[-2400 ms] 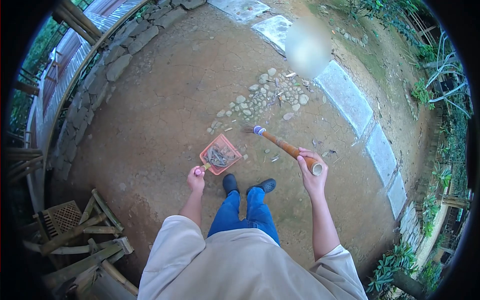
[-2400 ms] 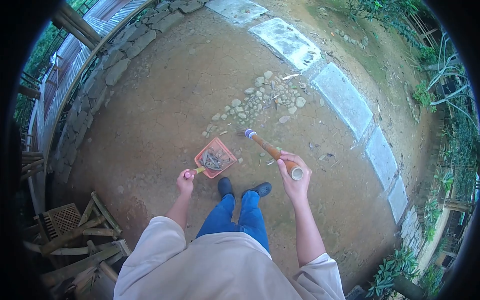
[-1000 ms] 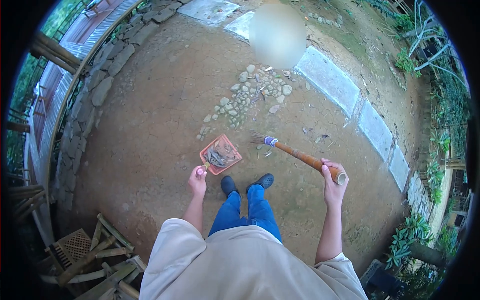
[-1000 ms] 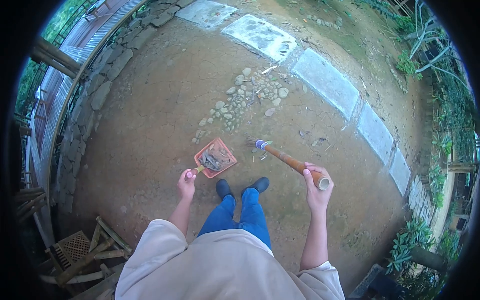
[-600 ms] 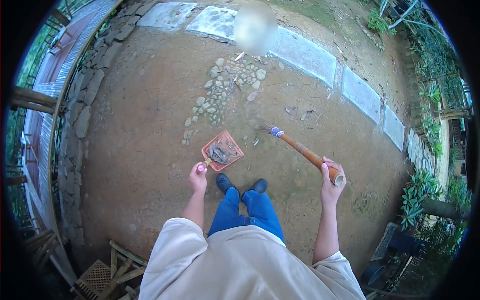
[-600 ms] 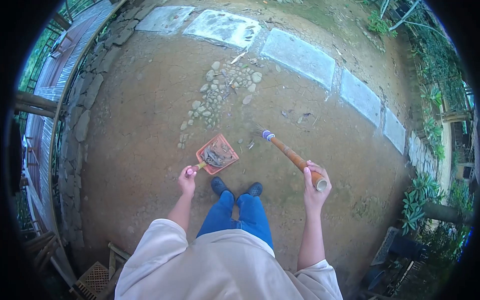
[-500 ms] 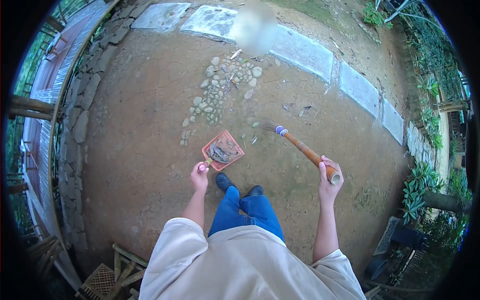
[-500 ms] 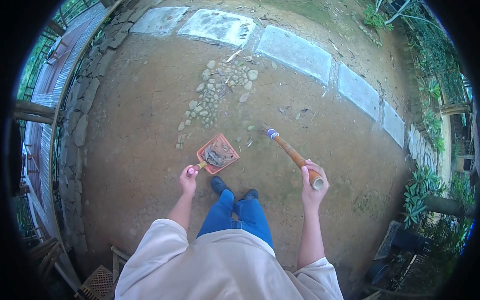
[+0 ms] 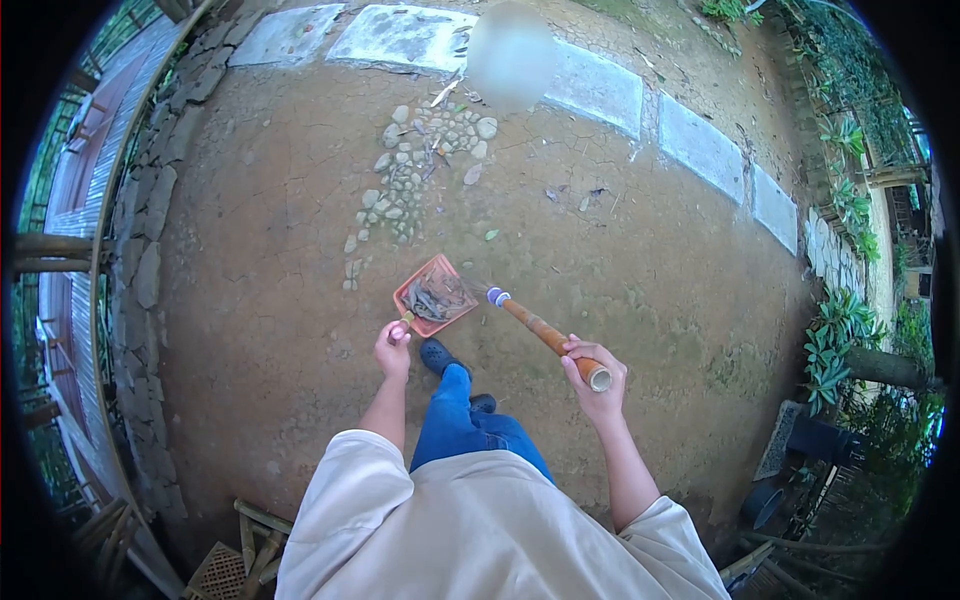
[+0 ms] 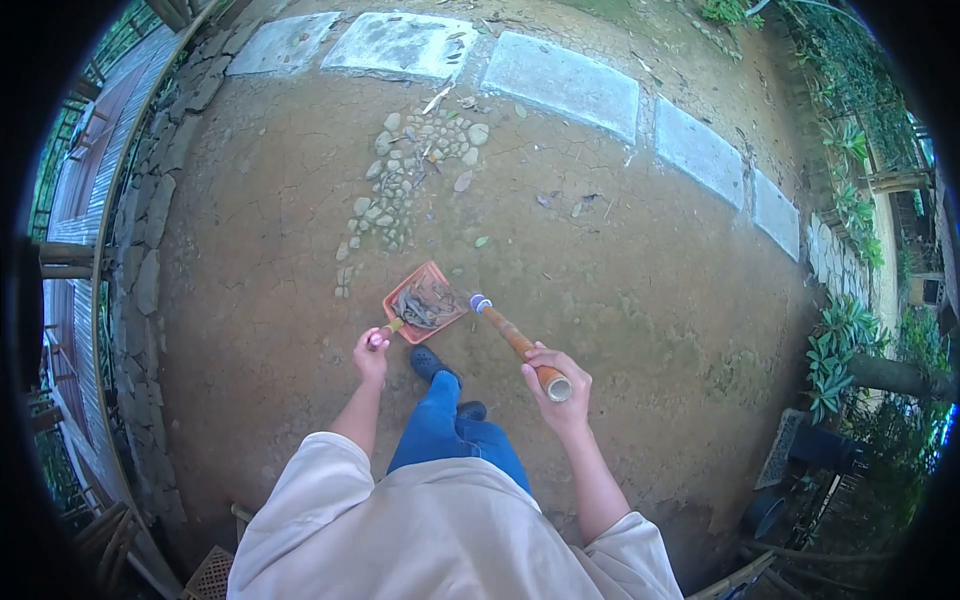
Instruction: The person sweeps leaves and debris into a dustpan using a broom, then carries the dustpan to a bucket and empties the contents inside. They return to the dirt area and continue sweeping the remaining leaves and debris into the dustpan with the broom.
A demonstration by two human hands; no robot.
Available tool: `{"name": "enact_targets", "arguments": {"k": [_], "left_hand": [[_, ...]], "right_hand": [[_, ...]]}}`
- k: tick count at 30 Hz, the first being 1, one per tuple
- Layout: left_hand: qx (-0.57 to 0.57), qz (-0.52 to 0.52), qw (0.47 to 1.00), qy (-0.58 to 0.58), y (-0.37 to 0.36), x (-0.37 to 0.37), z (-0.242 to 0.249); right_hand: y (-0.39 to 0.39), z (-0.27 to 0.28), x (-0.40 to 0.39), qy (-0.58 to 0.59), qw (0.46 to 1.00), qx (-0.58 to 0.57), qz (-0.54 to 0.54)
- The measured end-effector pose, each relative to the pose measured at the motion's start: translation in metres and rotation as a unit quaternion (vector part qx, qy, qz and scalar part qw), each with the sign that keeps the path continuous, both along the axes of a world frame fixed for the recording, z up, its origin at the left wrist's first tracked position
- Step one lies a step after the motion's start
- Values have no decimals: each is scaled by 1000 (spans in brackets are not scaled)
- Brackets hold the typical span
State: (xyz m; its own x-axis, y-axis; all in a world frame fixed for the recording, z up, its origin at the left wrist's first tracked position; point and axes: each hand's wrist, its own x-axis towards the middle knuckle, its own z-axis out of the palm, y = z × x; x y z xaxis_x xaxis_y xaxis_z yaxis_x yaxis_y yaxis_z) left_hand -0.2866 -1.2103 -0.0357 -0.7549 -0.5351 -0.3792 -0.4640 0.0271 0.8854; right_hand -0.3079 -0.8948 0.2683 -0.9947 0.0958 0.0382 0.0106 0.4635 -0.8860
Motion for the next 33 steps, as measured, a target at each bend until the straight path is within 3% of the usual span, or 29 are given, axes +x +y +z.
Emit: {"name": "enact_targets", "arguments": {"k": [2,5,13,22,28,33], "left_hand": [[11,14,1000,-18,-2,1,-15],[-12,7,999,-39,1,-1,1],[-47,-8,999,-7,0,0,6],[-46,22,998,27,1,-1,-2],[-30,29,999,25,0,-1,-3],[-27,27,999,13,-2,0,-8]], "right_hand": [[-1,13,3,-8,1000,-17,6],[8,24,11,-9,998,-60,-25],[26,52,0,25,997,-60,-46],[25,15,-39,71,995,47,-49],[14,-28,-58,117,988,93,32],[11,-51,-45,61,991,80,86]]}}
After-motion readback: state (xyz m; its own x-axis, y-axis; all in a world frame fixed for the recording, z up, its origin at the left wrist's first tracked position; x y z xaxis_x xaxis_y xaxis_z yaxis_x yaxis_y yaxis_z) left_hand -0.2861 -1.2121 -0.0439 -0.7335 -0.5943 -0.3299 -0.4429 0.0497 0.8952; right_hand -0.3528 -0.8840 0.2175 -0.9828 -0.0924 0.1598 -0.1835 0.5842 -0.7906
